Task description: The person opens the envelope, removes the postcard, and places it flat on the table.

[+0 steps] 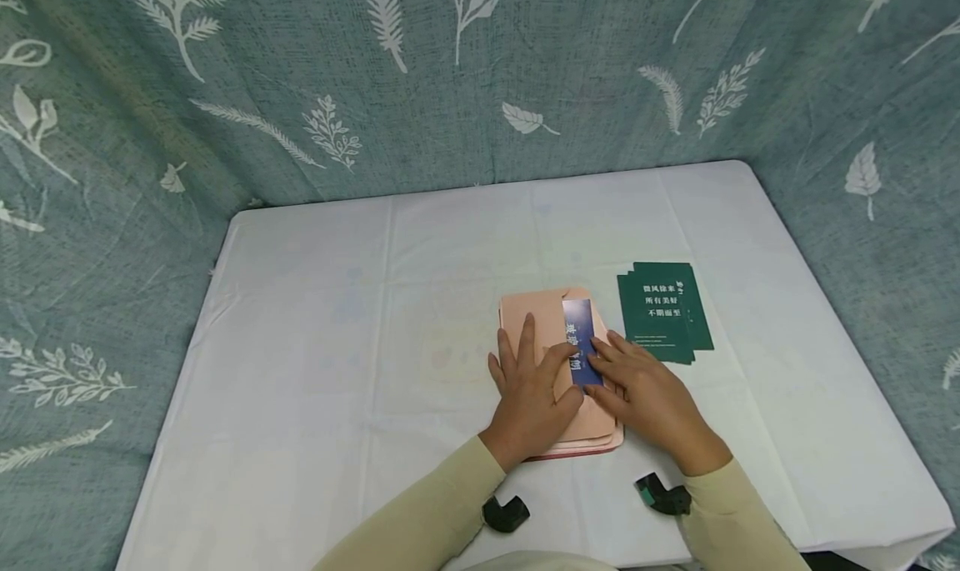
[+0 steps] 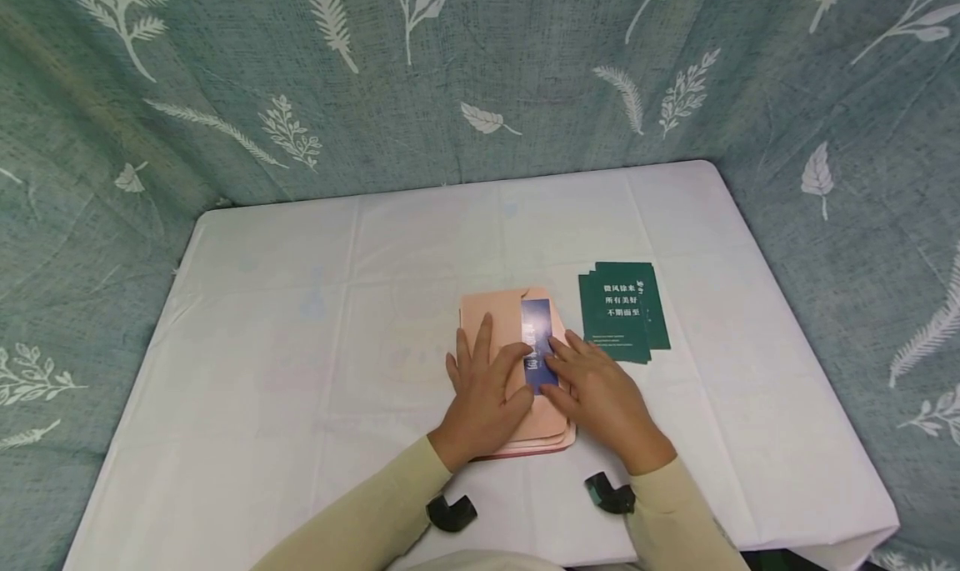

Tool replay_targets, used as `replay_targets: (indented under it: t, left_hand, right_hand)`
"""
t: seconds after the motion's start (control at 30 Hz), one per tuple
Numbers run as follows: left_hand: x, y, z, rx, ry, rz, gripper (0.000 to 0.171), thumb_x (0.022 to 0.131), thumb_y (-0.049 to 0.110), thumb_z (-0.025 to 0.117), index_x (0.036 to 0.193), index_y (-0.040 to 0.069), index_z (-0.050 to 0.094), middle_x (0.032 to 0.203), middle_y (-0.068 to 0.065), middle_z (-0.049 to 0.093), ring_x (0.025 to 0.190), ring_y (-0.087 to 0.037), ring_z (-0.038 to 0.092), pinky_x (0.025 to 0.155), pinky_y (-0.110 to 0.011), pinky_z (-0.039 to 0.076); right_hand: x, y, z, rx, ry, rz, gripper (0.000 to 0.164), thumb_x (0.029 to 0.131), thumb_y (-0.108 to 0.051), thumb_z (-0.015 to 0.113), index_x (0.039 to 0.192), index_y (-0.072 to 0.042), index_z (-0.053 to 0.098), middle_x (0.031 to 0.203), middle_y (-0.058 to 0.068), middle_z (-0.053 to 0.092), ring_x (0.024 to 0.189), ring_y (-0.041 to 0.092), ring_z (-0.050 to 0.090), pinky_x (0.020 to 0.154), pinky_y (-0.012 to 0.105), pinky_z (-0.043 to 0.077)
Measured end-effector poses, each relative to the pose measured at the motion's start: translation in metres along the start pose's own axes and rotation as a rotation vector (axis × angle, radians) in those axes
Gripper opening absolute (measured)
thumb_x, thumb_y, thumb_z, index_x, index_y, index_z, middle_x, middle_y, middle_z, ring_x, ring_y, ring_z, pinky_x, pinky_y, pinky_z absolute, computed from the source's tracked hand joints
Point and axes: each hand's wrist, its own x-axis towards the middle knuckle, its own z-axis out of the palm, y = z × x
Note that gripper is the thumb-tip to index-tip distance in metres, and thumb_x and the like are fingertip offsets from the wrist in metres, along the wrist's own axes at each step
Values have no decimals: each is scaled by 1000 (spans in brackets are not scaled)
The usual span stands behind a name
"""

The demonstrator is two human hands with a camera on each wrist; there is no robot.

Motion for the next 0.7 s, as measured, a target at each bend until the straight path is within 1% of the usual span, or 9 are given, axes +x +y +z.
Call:
replay_targets:
  t: [0.2,0.4,0.7]
  left_hand:
    - [-1,1,0,10,14,2,51,97,28,58,147,21,65,180,-19,5,157,-60,-11,113,-85,-3]
    - [-1,2,0,6,14,2,50,98,28,59,147,20,64,180,-20,5,157,-60,-11,113,-85,-3]
    - [-1,1,0,0,12,12,50,96,27,57,146,21,64,180,-20,5,157,-60,-12,113,-85,-4]
  right_hand:
    - [-1,2,0,4,1,12,53,100,-27,82,143,0,69,159,13,55,154,37,41,118,62,37]
    - [-3,3,-4,-14,7,38,51,100,-26,82,142,-1,71,157,12,57,153,37,43,118,61,37]
    - [-6,7,-5,-25,35,53,48,99,-24,83,140,-2,73,156,13,59,151,38,46,114,62,41]
